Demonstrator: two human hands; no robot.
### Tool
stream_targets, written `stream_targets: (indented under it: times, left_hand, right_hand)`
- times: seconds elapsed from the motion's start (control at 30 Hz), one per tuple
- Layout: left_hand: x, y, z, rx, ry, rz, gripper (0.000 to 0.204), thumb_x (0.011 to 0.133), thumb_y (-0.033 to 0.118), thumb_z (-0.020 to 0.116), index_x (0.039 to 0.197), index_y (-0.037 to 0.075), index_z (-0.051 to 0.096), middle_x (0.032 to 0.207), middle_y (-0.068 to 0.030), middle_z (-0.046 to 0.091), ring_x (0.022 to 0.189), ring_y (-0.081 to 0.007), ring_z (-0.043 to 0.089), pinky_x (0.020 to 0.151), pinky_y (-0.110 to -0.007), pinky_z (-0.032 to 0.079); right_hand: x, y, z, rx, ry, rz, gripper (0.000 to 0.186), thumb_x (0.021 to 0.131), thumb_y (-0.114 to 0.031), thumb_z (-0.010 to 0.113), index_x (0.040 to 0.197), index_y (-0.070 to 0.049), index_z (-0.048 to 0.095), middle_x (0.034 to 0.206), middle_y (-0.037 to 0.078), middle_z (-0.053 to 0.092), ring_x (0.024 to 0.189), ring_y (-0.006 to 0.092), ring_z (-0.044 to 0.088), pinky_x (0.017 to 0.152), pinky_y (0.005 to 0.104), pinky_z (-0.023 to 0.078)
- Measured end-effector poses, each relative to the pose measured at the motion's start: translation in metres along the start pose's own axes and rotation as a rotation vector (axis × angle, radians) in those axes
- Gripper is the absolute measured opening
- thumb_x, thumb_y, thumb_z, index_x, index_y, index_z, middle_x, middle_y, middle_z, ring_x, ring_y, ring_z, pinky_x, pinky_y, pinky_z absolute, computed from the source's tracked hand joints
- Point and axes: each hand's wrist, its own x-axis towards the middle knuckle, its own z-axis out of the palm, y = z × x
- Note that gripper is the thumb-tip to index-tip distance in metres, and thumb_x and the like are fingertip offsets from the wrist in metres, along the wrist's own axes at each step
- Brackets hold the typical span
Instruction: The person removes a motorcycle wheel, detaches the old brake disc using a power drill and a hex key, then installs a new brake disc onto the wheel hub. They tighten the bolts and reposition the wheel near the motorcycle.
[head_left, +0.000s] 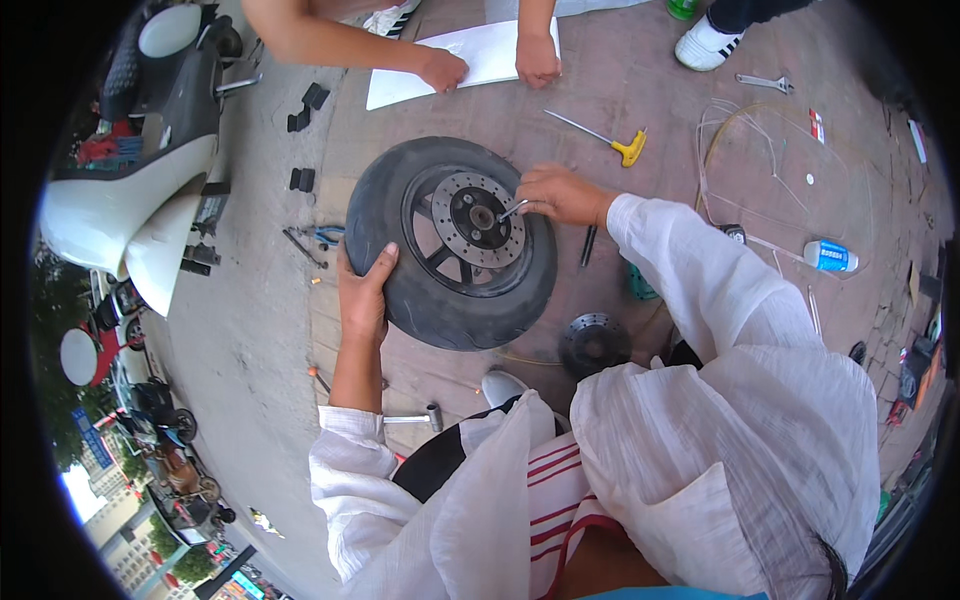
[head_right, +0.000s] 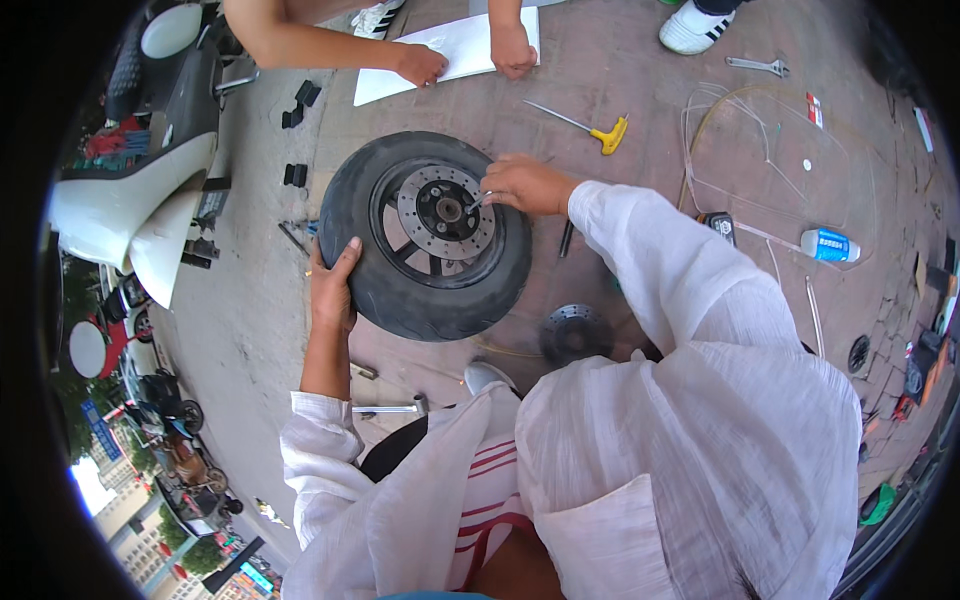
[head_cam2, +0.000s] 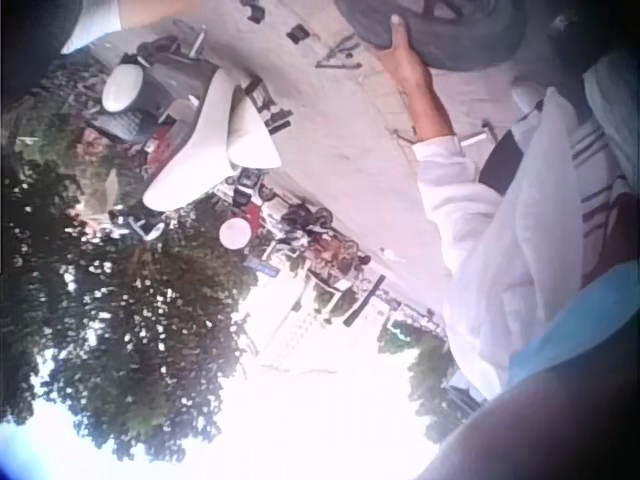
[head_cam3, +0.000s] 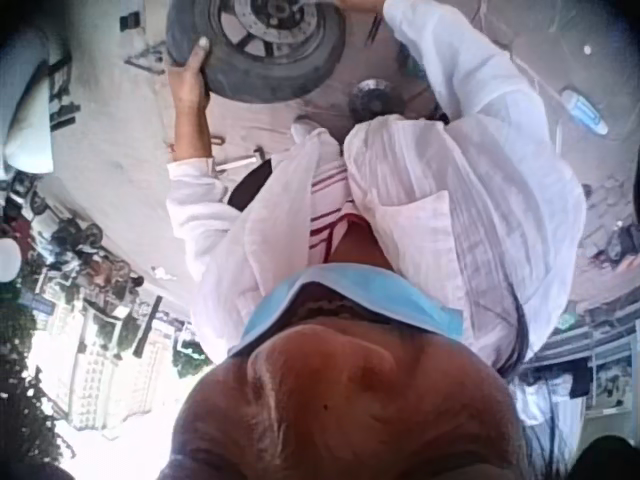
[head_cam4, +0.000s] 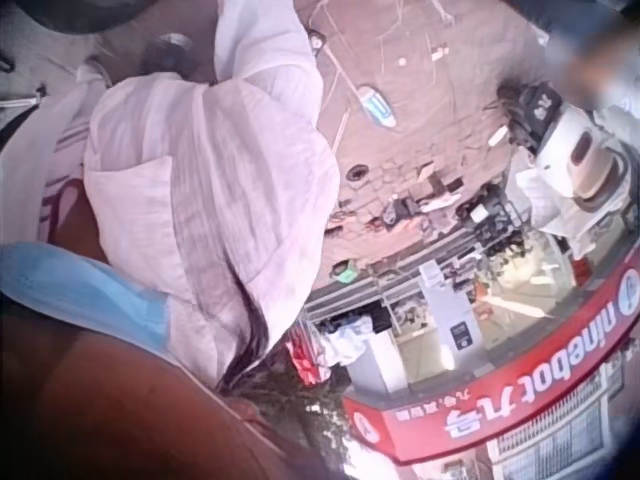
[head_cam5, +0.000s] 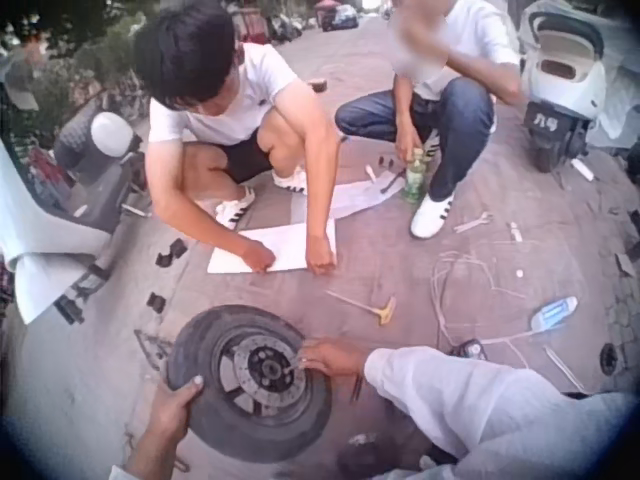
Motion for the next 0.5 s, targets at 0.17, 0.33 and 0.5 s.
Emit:
stream_targets:
  times: [0.17, 0.33, 0.5]
  left_hand:
    - [0.013, 0.021, 0.018, -0.010, 0.004, -0.081, 0.092, 0.077, 0.013, 0.077, 0.146, -0.007, 0.020, 0.130, -0.0232, 0.050, 0.114, -0.0284, 0.054, 0.095, -0.035, 0.046]
    - [0.004, 0.032, 0.026, -0.002, 0.053, -0.092, 0.093, 0.076, 0.012, 0.077, 0.146, -0.008, 0.019, 0.129, -0.0246, 0.050, 0.114, -0.0291, 0.054, 0.096, -0.035, 0.045]
    - [0.000, 0.043, 0.044, 0.128, 0.050, 0.062, 0.094, 0.073, 0.013, 0.078, 0.145, -0.011, 0.022, 0.131, -0.0246, 0.048, 0.114, -0.0268, 0.053, 0.098, -0.033, 0.043]
  right_hand:
    - [-0.006, 0.005, -0.031, -0.044, 0.009, 0.057, 0.023, 0.093, -0.027, 0.058, 0.098, -0.005, 0.060, 0.091, 0.015, 0.060, 0.088, 0.0356, 0.057, 0.080, 0.0438, 0.045]
    - [0.006, -0.029, -0.053, 0.379, 0.238, 0.573, 0.032, 0.097, -0.029, 0.052, 0.092, 0.000, 0.064, 0.084, 0.022, 0.064, 0.078, 0.0345, 0.062, 0.074, 0.0431, 0.048]
    - [-0.018, -0.025, -0.008, 0.453, 0.303, 0.664, 0.034, 0.096, -0.029, 0.052, 0.091, 0.002, 0.065, 0.080, 0.024, 0.064, 0.073, 0.0315, 0.063, 0.071, 0.0409, 0.048]
